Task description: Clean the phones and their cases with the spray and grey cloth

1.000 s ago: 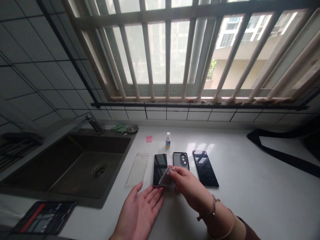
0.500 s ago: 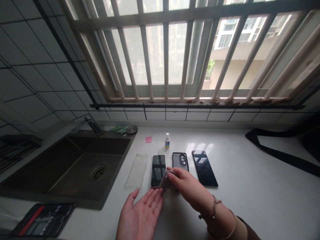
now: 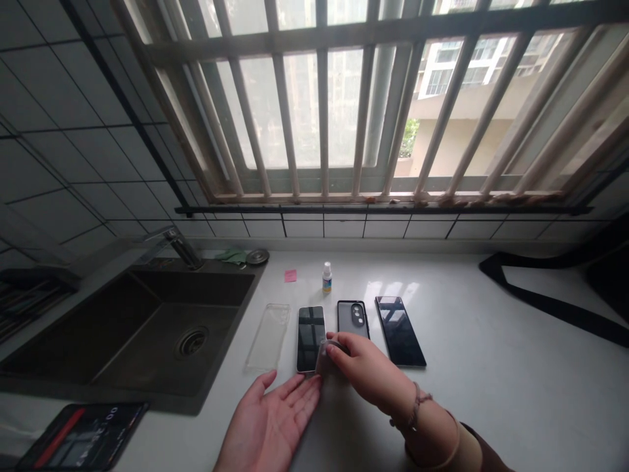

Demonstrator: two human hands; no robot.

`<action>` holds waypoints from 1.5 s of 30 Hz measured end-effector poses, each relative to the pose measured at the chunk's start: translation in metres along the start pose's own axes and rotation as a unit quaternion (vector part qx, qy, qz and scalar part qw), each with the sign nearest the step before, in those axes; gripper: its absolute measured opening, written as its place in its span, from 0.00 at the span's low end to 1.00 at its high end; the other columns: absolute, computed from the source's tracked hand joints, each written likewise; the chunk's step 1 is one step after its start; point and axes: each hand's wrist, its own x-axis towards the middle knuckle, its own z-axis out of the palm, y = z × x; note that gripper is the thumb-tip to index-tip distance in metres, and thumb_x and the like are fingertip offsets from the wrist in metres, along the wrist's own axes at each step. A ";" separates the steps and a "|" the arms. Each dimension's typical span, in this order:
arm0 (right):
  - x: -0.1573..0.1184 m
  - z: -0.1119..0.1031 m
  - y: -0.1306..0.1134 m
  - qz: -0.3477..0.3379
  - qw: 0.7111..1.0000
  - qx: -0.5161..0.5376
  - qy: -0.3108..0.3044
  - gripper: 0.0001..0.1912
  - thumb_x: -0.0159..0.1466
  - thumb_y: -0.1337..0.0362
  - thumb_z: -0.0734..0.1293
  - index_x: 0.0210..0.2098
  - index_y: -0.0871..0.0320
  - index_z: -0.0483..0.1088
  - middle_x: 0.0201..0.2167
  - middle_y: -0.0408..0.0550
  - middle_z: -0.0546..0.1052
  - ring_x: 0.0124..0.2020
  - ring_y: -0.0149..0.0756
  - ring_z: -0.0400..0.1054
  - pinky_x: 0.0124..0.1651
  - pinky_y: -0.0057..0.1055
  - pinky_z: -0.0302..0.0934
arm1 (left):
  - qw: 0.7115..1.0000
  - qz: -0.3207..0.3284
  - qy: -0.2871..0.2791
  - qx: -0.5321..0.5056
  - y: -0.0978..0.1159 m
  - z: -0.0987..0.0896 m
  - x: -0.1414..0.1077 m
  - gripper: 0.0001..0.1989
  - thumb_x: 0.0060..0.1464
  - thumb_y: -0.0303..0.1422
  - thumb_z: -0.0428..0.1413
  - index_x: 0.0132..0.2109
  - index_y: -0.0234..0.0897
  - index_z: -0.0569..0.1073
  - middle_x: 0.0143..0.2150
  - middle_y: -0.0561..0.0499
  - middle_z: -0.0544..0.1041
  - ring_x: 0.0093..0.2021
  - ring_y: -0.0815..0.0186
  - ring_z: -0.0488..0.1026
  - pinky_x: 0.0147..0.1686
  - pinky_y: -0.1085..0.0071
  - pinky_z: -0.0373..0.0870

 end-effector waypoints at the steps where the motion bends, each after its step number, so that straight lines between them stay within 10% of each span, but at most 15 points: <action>1: 0.000 0.000 0.000 -0.003 1.000 -0.005 0.001 0.17 0.70 0.53 0.67 0.50 0.56 0.81 0.54 0.55 0.82 0.56 0.51 0.75 0.60 0.42 0.64 | 1.000 -0.005 -0.001 0.005 0.001 0.000 0.000 0.36 0.67 0.34 0.50 0.75 0.20 0.52 0.69 0.21 0.68 0.68 0.41 0.70 0.61 0.51 0.77; 10: -0.005 -0.011 -0.019 -0.029 0.977 -0.212 0.018 0.15 0.73 0.59 0.63 0.37 0.56 0.79 0.36 0.53 0.82 0.38 0.46 0.75 0.40 0.37 0.61 | 0.999 -0.004 0.011 0.035 0.005 0.004 -0.004 0.34 0.68 0.35 0.49 0.75 0.21 0.54 0.66 0.23 0.72 0.67 0.44 0.73 0.62 0.51 0.76; 24: -0.014 -0.017 -0.022 -0.106 0.901 -0.416 -0.056 0.11 0.66 0.66 0.65 0.33 0.57 0.80 0.41 0.52 0.79 0.47 0.45 0.72 0.49 0.40 0.58 | 0.991 0.032 0.045 0.126 -0.009 -0.002 -0.005 0.20 0.68 0.32 0.53 0.62 0.26 0.70 0.59 0.30 0.79 0.52 0.52 0.83 0.54 0.55 0.78; 30: -0.020 -0.011 -0.016 -0.122 0.891 -0.433 -0.067 0.07 0.61 0.66 0.67 0.29 0.56 0.78 0.39 0.49 0.78 0.44 0.43 0.71 0.47 0.39 0.56 | 0.952 0.112 -0.038 0.283 -0.008 -0.018 -0.015 0.13 0.64 0.37 0.59 0.48 0.30 0.79 0.49 0.35 0.82 0.49 0.52 0.81 0.54 0.58 0.77; 33: -0.020 -0.009 -0.013 -0.114 0.884 -0.446 -0.077 0.08 0.60 0.66 0.66 0.29 0.55 0.78 0.37 0.49 0.78 0.41 0.42 0.72 0.45 0.39 0.56 | 0.823 0.252 -0.069 0.504 0.010 -0.030 -0.019 0.17 0.66 0.45 0.57 0.46 0.36 0.81 0.45 0.41 0.84 0.48 0.52 0.81 0.54 0.59 0.77; 37: -0.018 -0.005 -0.013 -0.134 0.867 -0.471 -0.092 0.09 0.61 0.66 0.65 0.32 0.57 0.79 0.36 0.51 0.79 0.40 0.43 0.72 0.44 0.39 0.58 | 0.501 0.436 -0.037 0.747 0.045 -0.048 -0.006 0.15 0.63 0.45 0.60 0.50 0.44 0.83 0.56 0.43 0.82 0.58 0.49 0.77 0.62 0.54 0.72; 40: -0.018 -0.004 -0.014 -0.142 0.857 -0.487 -0.091 0.10 0.60 0.67 0.65 0.33 0.58 0.79 0.36 0.52 0.79 0.40 0.44 0.72 0.43 0.40 0.59 | 0.321 0.507 -0.007 0.800 0.062 -0.062 0.014 0.19 0.63 0.41 0.58 0.57 0.43 0.81 0.62 0.41 0.79 0.64 0.44 0.74 0.66 0.46 0.69; 45: -0.022 -0.006 -0.013 -0.154 0.858 -0.476 -0.114 0.08 0.60 0.64 0.67 0.31 0.55 0.80 0.38 0.50 0.79 0.41 0.44 0.72 0.43 0.40 0.59 | 0.230 0.524 0.019 0.820 0.066 -0.074 0.037 0.18 0.66 0.37 0.55 0.57 0.37 0.80 0.59 0.38 0.81 0.59 0.45 0.78 0.59 0.48 0.76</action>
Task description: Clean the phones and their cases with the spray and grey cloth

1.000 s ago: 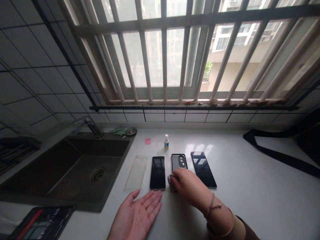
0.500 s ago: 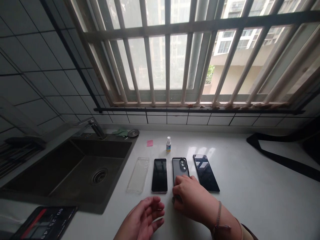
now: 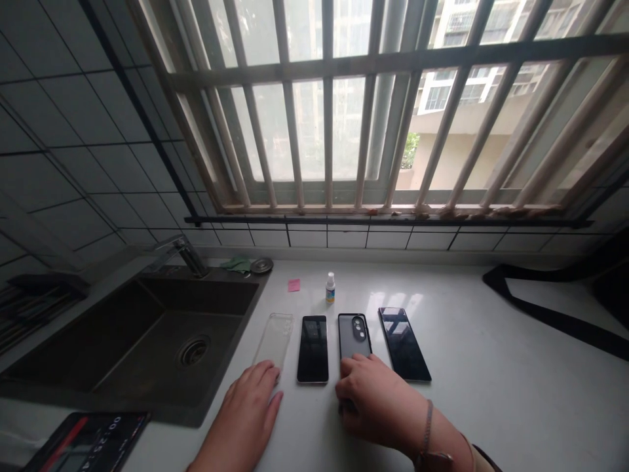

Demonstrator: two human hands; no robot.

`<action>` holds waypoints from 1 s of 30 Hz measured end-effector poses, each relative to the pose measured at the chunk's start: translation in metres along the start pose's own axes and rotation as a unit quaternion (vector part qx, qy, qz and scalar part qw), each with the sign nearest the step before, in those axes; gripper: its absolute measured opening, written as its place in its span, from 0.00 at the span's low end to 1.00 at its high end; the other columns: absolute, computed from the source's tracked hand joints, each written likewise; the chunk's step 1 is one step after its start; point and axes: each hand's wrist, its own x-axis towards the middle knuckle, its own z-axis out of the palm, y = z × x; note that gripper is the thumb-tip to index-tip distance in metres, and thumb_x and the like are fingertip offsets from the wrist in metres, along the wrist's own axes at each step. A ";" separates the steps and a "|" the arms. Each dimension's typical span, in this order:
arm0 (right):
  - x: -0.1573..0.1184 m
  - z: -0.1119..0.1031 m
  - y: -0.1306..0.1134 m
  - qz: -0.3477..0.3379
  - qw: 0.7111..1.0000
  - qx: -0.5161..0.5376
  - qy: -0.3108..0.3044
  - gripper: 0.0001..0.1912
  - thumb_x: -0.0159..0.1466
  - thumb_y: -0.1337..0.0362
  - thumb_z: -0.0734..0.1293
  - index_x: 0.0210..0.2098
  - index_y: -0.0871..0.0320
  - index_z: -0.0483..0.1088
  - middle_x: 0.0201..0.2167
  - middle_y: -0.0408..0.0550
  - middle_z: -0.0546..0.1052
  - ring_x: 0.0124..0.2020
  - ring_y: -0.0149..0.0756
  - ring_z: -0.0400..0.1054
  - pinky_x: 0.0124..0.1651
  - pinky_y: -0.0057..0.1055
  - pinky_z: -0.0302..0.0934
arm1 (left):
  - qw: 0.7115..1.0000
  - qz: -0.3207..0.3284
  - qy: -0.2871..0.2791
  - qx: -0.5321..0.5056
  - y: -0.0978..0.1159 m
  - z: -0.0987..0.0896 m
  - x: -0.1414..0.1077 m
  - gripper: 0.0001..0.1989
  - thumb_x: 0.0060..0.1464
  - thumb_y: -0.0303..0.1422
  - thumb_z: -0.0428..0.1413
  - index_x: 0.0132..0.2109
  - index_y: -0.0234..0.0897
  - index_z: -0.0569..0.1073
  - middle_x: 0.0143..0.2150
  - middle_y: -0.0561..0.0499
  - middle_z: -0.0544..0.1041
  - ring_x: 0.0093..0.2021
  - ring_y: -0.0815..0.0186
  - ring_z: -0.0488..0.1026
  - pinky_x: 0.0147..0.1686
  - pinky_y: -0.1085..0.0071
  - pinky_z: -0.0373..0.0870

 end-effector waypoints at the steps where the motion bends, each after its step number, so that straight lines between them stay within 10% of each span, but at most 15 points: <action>1: -0.001 0.001 0.000 -0.003 1.000 0.001 -0.002 0.07 0.59 0.63 0.68 0.31 0.54 0.80 0.39 0.50 0.79 0.42 0.45 0.72 0.43 0.40 0.59 | 1.000 -0.002 -0.003 0.003 0.001 0.001 0.000 0.18 0.66 0.37 0.55 0.58 0.37 0.80 0.59 0.37 0.80 0.60 0.46 0.78 0.59 0.48 0.76; 13: 0.004 0.003 -0.006 0.007 0.999 -0.037 0.012 0.10 0.62 0.68 0.66 0.38 0.60 0.80 0.40 0.55 0.79 0.44 0.49 0.73 0.46 0.42 0.64 | 0.999 -0.040 -0.004 -0.008 0.011 0.001 -0.003 0.21 0.65 0.42 0.55 0.58 0.36 0.80 0.60 0.35 0.78 0.61 0.44 0.75 0.60 0.45 0.74; 19: 0.006 -0.001 -0.009 0.030 0.987 -0.001 0.158 0.06 0.61 0.73 0.66 0.36 0.58 0.73 0.38 0.52 0.75 0.40 0.44 0.69 0.44 0.38 0.64 | 0.967 -0.114 0.029 -0.226 0.045 -0.032 0.013 0.18 0.67 0.46 0.55 0.50 0.40 0.81 0.54 0.39 0.80 0.57 0.48 0.76 0.59 0.51 0.74; 22: 0.005 -0.007 -0.012 0.032 0.964 0.036 0.260 0.07 0.63 0.75 0.63 0.34 0.57 0.68 0.37 0.50 0.72 0.38 0.42 0.66 0.42 0.38 0.64 | 0.852 -0.193 -0.096 -0.478 0.077 -0.036 0.017 0.21 0.68 0.51 0.54 0.50 0.39 0.81 0.49 0.41 0.83 0.51 0.52 0.79 0.57 0.56 0.74; 27: -0.006 -0.015 -0.019 -0.086 0.923 0.196 0.319 0.10 0.58 0.76 0.64 0.36 0.55 0.65 0.41 0.50 0.72 0.40 0.39 0.66 0.43 0.33 0.65 | 0.481 -0.283 -0.111 -0.822 0.121 -0.023 0.028 0.25 0.69 0.50 0.55 0.65 0.42 0.72 0.53 0.41 0.82 0.54 0.55 0.80 0.58 0.58 0.72; 30: -0.010 -0.015 -0.026 -0.168 0.914 0.253 0.269 0.12 0.55 0.75 0.66 0.35 0.53 0.66 0.41 0.49 0.74 0.39 0.38 0.67 0.42 0.31 0.66 | 0.385 -0.301 -0.098 -0.867 0.130 -0.019 0.039 0.27 0.69 0.51 0.53 0.65 0.37 0.72 0.50 0.40 0.83 0.51 0.53 0.81 0.55 0.58 0.75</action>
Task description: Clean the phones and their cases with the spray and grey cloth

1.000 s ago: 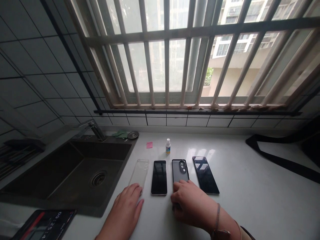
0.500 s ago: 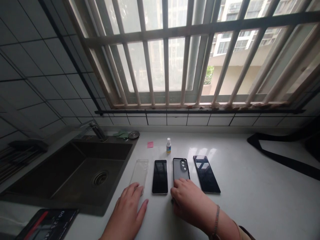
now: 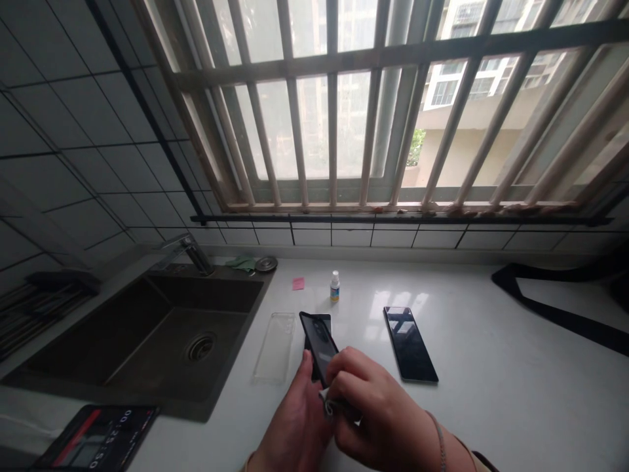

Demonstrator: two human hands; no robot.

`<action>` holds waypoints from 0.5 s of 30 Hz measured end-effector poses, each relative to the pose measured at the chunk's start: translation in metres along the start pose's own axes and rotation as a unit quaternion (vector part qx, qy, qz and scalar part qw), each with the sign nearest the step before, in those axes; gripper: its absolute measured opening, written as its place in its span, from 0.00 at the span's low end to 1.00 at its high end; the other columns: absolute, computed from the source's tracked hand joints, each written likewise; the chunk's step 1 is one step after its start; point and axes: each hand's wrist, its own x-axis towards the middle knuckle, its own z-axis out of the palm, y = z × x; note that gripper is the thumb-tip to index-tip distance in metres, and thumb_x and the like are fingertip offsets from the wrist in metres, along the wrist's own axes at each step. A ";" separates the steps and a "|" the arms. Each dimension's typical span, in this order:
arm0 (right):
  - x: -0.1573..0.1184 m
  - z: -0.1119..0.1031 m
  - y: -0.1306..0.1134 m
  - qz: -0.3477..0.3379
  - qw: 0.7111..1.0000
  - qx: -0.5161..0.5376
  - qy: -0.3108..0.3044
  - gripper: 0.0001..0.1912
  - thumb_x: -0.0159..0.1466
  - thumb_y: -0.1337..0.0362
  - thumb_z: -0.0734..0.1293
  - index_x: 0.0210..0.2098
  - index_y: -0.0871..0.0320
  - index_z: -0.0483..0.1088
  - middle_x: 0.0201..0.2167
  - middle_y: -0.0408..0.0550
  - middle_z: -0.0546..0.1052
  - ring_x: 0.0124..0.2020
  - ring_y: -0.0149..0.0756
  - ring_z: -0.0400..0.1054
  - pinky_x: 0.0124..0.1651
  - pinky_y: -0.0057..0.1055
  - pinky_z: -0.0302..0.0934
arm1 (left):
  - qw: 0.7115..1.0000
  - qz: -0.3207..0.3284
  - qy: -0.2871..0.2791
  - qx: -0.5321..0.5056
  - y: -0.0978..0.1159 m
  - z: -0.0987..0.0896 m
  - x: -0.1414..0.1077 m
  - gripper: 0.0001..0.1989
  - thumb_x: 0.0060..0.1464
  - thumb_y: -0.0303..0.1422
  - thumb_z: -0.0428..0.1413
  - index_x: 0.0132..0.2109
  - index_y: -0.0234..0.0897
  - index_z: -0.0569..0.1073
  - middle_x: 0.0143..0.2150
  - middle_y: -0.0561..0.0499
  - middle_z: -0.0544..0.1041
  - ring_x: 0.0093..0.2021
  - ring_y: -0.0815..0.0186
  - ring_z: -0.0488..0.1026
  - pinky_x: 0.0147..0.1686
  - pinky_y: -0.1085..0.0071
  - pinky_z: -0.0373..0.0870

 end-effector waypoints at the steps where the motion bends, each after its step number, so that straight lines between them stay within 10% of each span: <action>1: 0.000 0.001 -0.002 -0.009 1.000 0.018 -0.022 0.11 0.55 0.74 0.66 0.35 0.53 0.67 0.41 0.48 0.75 0.39 0.38 0.68 0.43 0.31 0.66 | 1.000 -0.010 0.014 -0.017 0.001 0.002 0.003 0.28 0.69 0.52 0.53 0.63 0.35 0.74 0.49 0.39 0.83 0.50 0.53 0.82 0.54 0.59 0.76; 5: 0.002 0.002 -0.010 -0.020 0.992 0.108 -0.065 0.09 0.57 0.73 0.67 0.35 0.53 0.69 0.41 0.46 0.77 0.40 0.35 0.71 0.47 0.30 0.67 | 0.995 -0.062 0.072 -0.026 0.010 0.005 0.012 0.33 0.68 0.54 0.52 0.56 0.23 0.79 0.42 0.36 0.84 0.42 0.55 0.82 0.47 0.64 0.78; 9: 0.007 -0.006 -0.002 0.132 0.976 0.167 0.047 0.04 0.67 0.68 0.65 0.36 0.55 0.73 0.44 0.50 0.78 0.43 0.37 0.73 0.48 0.32 0.67 | 0.998 0.014 0.058 -0.033 0.019 0.008 0.020 0.25 0.72 0.43 0.51 0.59 0.26 0.77 0.50 0.37 0.84 0.47 0.56 0.83 0.53 0.63 0.77; 15: 0.011 -0.018 0.037 0.386 0.807 0.403 0.192 0.17 0.69 0.50 0.70 0.41 0.60 0.75 0.33 0.49 0.79 0.33 0.37 0.73 0.36 0.31 0.67 | 0.998 -0.009 0.060 0.020 0.023 0.007 0.031 0.25 0.72 0.44 0.50 0.62 0.27 0.75 0.48 0.34 0.85 0.42 0.51 0.84 0.52 0.52 0.78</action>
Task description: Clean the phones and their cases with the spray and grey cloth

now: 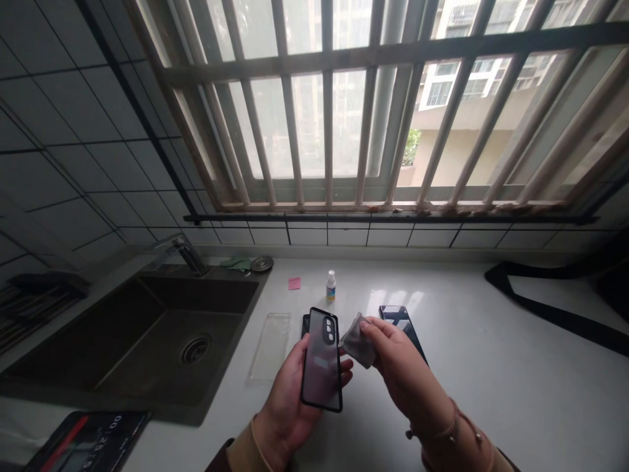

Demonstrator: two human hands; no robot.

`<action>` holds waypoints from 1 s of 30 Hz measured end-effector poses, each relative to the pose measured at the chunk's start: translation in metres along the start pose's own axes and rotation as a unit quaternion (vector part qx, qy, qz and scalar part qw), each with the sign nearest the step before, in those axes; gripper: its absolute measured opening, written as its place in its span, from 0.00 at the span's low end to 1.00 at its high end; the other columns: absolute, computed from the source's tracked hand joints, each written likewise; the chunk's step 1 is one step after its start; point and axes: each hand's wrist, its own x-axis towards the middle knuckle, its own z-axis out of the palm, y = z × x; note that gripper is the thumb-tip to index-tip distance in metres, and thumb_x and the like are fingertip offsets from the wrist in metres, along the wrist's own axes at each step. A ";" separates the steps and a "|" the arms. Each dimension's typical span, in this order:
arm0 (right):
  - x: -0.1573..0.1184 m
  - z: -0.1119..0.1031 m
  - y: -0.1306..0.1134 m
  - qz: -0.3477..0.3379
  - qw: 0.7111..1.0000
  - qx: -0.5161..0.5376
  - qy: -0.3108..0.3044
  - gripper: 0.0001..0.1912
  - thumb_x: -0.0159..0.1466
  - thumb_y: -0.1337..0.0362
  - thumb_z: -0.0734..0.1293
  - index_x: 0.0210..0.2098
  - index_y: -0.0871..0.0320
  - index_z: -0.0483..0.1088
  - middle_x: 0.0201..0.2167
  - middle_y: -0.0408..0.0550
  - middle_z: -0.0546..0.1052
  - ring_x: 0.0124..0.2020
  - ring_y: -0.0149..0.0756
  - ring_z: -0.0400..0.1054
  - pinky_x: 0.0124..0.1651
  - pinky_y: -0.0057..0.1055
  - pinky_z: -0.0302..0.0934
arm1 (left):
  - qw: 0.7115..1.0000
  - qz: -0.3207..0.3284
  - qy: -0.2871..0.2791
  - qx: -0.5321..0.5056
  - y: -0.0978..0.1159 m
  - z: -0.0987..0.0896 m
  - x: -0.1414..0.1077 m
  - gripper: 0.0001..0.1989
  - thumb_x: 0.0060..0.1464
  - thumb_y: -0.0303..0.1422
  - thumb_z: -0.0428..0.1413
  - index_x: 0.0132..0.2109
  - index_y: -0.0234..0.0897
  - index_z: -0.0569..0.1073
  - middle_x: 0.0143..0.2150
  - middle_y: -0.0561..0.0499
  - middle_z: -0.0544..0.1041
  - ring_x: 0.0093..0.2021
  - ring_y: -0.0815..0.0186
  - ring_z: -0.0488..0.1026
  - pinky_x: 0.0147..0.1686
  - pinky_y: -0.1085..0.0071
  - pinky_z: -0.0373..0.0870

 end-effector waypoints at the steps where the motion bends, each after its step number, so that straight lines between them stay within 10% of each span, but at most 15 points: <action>1: 0.003 -0.001 0.000 0.023 0.999 0.044 0.002 0.18 0.67 0.50 0.71 0.42 0.60 0.75 0.35 0.51 0.80 0.34 0.38 0.74 0.37 0.32 0.69 | 1.000 -0.003 0.006 0.003 0.000 0.001 0.002 0.25 0.72 0.44 0.50 0.61 0.26 0.75 0.47 0.34 0.85 0.42 0.52 0.84 0.52 0.52 0.78; 9: 0.006 -0.001 -0.002 0.052 0.989 0.126 -0.050 0.21 0.65 0.50 0.75 0.47 0.61 0.79 0.43 0.55 0.83 0.41 0.40 0.79 0.48 0.35 0.74 | 1.000 0.017 -0.009 0.017 0.018 0.020 0.026 0.20 0.70 0.40 0.54 0.55 0.26 0.78 0.45 0.38 0.85 0.38 0.57 0.82 0.43 0.61 0.79; 15: 0.012 -0.011 0.001 -0.047 0.995 -0.083 0.027 0.25 0.64 0.45 0.75 0.44 0.62 0.80 0.36 0.52 0.84 0.35 0.40 0.77 0.39 0.33 0.70 | 0.995 0.023 -0.093 0.015 0.015 0.013 0.043 0.21 0.70 0.41 0.56 0.59 0.28 0.77 0.52 0.37 0.84 0.45 0.56 0.82 0.50 0.62 0.77; 23: 0.018 -0.025 -0.005 -0.065 0.990 -0.046 0.113 0.28 0.62 0.43 0.75 0.46 0.62 0.80 0.40 0.56 0.85 0.38 0.45 0.79 0.42 0.39 0.74 | 0.984 -0.035 -0.160 0.077 0.010 0.003 0.039 0.28 0.72 0.45 0.47 0.63 0.26 0.74 0.54 0.31 0.82 0.47 0.49 0.81 0.43 0.57 0.78; 27: 0.013 -0.026 -0.007 -0.234 0.893 -0.276 0.267 0.20 0.72 0.49 0.68 0.50 0.57 0.81 0.43 0.55 0.86 0.44 0.49 0.81 0.48 0.43 0.75 | 0.979 -0.042 -0.175 0.090 0.002 0.001 0.038 0.27 0.70 0.43 0.47 0.60 0.25 0.75 0.55 0.29 0.81 0.48 0.49 0.81 0.43 0.58 0.79; 30: 0.012 -0.018 0.003 -0.363 0.802 -0.429 0.202 0.16 0.75 0.60 0.64 0.55 0.55 0.80 0.50 0.53 0.85 0.51 0.48 0.81 0.57 0.43 0.74 | 0.975 -0.055 -0.188 0.109 -0.005 -0.003 0.039 0.24 0.70 0.43 0.46 0.59 0.30 0.76 0.49 0.34 0.83 0.43 0.51 0.82 0.41 0.58 0.80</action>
